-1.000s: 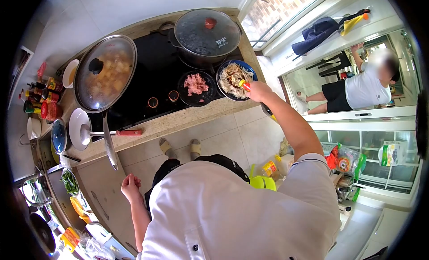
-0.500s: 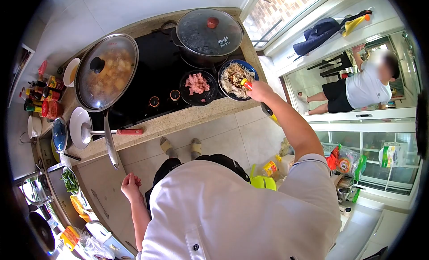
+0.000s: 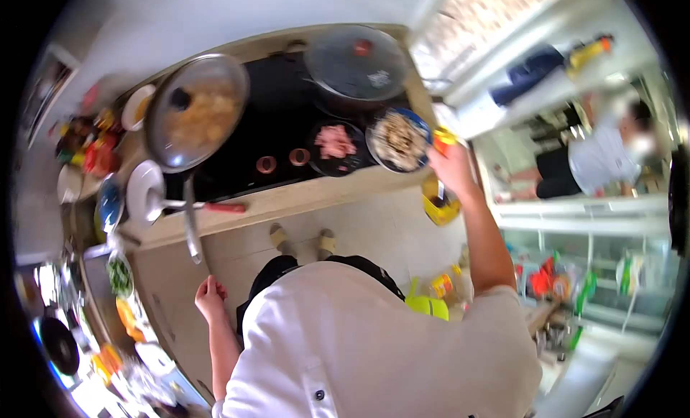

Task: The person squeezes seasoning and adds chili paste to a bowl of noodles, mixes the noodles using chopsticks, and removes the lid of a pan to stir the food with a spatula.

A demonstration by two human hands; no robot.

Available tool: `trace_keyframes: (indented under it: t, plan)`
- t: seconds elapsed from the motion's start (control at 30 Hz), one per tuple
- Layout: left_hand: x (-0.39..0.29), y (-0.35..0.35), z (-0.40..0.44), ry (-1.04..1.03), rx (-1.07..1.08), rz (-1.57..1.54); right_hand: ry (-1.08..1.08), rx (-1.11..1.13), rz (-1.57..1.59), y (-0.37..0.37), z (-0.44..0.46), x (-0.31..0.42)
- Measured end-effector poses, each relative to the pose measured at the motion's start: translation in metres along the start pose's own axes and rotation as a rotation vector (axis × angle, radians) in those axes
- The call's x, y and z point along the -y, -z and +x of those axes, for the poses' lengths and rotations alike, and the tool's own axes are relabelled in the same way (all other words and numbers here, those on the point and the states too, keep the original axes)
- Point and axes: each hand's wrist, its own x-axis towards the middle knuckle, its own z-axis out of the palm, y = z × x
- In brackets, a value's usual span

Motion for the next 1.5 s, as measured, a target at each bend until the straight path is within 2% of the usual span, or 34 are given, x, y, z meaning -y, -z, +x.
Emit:
trace_keyframes:
  t: [0.07,0.1,0.13,0.2,0.23,0.3,0.37,0.4,0.47,0.53,0.67,0.73,0.8,0.83,0.9,1.0,1.1,1.23,1.43,1.5]
  plan:
    - [-0.027,0.012,-0.02,0.045,-0.087,-0.042,-0.104,-0.003,0.381,0.0,-0.015,0.041]
    - [-0.037,0.02,-0.023,0.037,-0.113,-0.118,-0.016,-0.006,0.428,0.002,-0.02,0.059]
    - [-0.05,0.032,-0.023,0.005,-0.102,-0.15,0.011,0.012,0.276,0.008,-0.03,0.096]
    - [-0.085,0.054,-0.018,-0.055,-0.067,-0.336,0.301,0.039,0.567,-0.007,-0.039,0.127]
    - [-0.104,0.064,-0.014,-0.079,-0.031,-0.437,0.386,0.072,0.599,-0.014,-0.043,0.155]
    - [-0.146,0.077,-0.006,-0.205,0.1,-0.57,0.571,0.144,0.649,-0.03,-0.054,0.213]
    - [-0.189,0.086,-0.001,-0.237,0.246,-0.701,0.744,0.193,0.772,-0.056,-0.062,0.273]
    - [-0.199,0.091,0.01,-0.25,0.227,-0.72,0.82,0.193,0.818,-0.071,-0.066,0.304]
    - [-0.214,0.102,0.038,-0.26,0.47,-0.868,0.856,0.187,0.916,-0.111,-0.073,0.362]
    - [-0.223,0.115,0.074,-0.233,0.578,-0.899,0.941,0.173,0.899,-0.161,-0.073,0.416]
    - [-0.242,0.147,0.131,-0.146,0.636,-0.864,0.937,0.157,0.808,-0.298,-0.064,0.5]
    - [-0.246,0.165,0.155,-0.093,0.658,-0.871,0.853,0.119,0.667,-0.37,-0.055,0.527]
    - [-0.243,0.181,0.177,-0.035,0.659,-0.852,0.783,0.03,0.579,-0.452,-0.021,0.534]
    - [-0.241,0.189,0.185,0.01,0.644,-0.844,0.723,-0.017,0.378,-0.473,-0.021,0.547]
    - [-0.239,0.208,0.196,0.041,0.654,-0.832,0.664,-0.093,0.261,-0.535,0.0,0.551]
    - [-0.237,0.23,0.214,0.088,0.657,-0.813,0.519,-0.033,0.166,-0.598,0.018,0.56]
    - [-0.231,0.244,0.23,0.142,0.604,-0.838,0.478,0.044,0.2,-0.641,0.033,0.563]
    - [-0.227,0.257,0.243,0.178,0.572,-0.863,0.45,0.027,0.162,-0.674,0.047,0.564]
    - [-0.229,0.253,0.26,0.241,0.566,-0.834,0.429,-0.039,0.125,-0.68,0.052,0.578]
    - [-0.235,0.242,0.261,0.248,0.595,-0.824,0.418,-0.001,0.086,-0.676,0.051,0.581]
